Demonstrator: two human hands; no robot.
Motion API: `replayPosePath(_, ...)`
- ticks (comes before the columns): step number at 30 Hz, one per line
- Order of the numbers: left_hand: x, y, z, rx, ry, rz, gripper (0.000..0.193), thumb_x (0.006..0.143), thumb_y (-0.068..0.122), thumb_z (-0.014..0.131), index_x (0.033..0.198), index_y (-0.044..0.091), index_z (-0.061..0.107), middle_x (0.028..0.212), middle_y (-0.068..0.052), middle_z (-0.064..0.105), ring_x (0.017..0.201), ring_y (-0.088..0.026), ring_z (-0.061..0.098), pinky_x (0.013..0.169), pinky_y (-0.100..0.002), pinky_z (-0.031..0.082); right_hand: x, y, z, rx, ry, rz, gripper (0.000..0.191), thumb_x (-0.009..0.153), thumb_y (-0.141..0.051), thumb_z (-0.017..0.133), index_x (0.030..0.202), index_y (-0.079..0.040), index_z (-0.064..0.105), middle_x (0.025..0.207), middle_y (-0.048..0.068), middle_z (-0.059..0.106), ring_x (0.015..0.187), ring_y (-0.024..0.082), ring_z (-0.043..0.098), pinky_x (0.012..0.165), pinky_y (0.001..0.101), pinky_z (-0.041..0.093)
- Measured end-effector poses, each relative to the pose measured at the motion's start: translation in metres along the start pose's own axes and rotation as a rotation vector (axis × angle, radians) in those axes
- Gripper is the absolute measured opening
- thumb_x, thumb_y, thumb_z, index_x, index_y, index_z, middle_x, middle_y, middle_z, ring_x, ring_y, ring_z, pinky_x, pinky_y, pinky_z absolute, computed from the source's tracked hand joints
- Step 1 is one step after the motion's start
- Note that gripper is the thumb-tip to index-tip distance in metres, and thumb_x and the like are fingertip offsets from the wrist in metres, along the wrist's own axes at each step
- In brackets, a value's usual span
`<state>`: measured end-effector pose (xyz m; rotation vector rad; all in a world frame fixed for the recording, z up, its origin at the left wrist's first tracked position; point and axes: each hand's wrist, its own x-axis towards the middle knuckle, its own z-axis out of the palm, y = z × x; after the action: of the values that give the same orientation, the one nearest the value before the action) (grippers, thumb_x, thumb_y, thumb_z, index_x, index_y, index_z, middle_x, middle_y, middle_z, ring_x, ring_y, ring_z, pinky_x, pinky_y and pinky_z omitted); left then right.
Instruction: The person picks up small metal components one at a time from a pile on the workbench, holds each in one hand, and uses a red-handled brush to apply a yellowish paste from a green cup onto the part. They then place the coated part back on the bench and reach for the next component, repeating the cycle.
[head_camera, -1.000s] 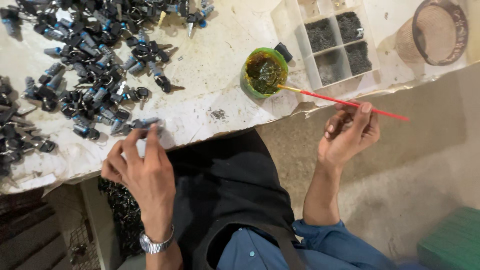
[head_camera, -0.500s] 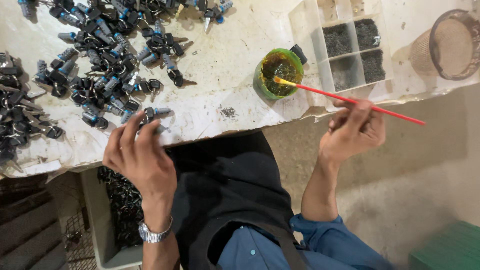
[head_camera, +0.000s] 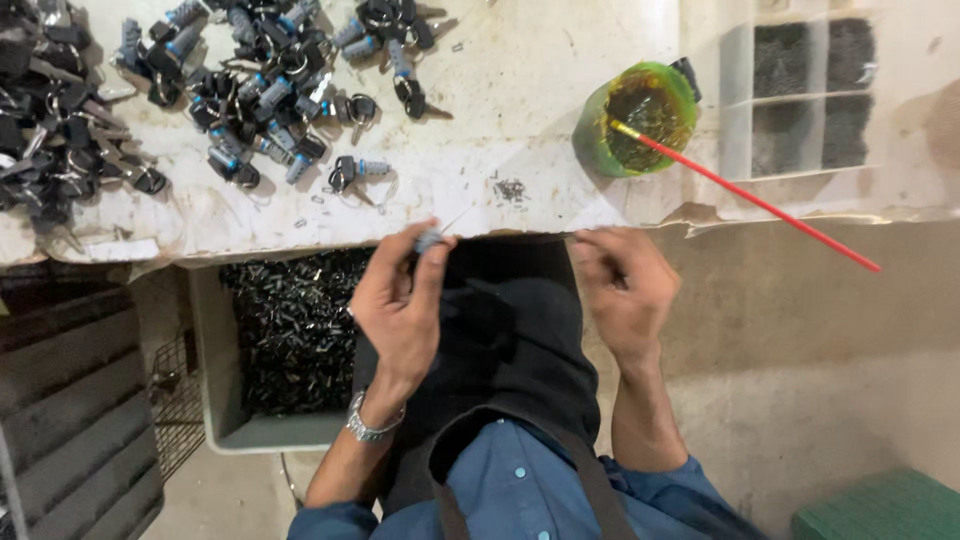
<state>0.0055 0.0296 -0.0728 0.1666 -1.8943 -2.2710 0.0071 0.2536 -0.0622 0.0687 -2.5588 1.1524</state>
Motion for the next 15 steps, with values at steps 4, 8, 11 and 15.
replayPosePath(4, -0.004, 0.006, 0.003, 0.226, -0.062, 0.132, 0.021, 0.103, 0.005, 0.061, 0.122, -0.004, 0.064, 0.114, -0.011, 0.06, 0.102, -0.017, 0.061, 0.091, -0.026, 0.053, 0.01, -0.023, 0.011, -0.309, -0.211, -0.136, 0.049, 0.086, -0.025, 0.086, 0.131, -0.011, 0.071, 0.111, 0.009, 0.063, 0.074, 0.017, 0.063, 0.061, 0.0316, 0.052)
replayPosePath(8, -0.01, 0.006, 0.0, 0.05, -0.063, -0.042, 0.028, 0.115, 0.018, 0.048, 0.126, -0.002, 0.064, 0.102, -0.003, 0.062, 0.089, -0.008, 0.058, 0.081, -0.021, 0.049, 0.02, -0.028, 0.015, -0.451, -0.295, -0.174, 0.059, 0.082, -0.028, 0.089, 0.136, -0.013, 0.072, 0.11, 0.009, 0.059, 0.07, 0.018, 0.064, 0.055, 0.0349, 0.05)
replayPosePath(11, -0.015, 0.001, 0.001, -0.023, -0.047, -0.16, 0.034, 0.115, 0.025, 0.047, 0.124, -0.003, 0.066, 0.091, -0.001, 0.062, 0.076, -0.005, 0.052, 0.069, -0.02, 0.044, 0.014, -0.024, 0.014, -0.339, -0.205, -0.171, 0.048, 0.084, -0.019, 0.089, 0.129, -0.013, 0.073, 0.112, 0.008, 0.059, 0.074, 0.016, 0.065, 0.06, 0.0319, 0.051)
replayPosePath(15, -0.019, -0.002, 0.008, 0.082, -0.172, -0.114, 0.033, 0.114, 0.018, 0.05, 0.129, -0.003, 0.069, 0.092, -0.002, 0.058, 0.076, -0.007, 0.047, 0.066, -0.021, 0.04, -0.009, -0.015, 0.014, 0.16, 0.049, -0.078, 0.026, 0.096, 0.003, 0.082, 0.117, -0.01, 0.076, 0.106, 0.005, 0.059, 0.077, 0.01, 0.059, 0.063, 0.0228, 0.047)
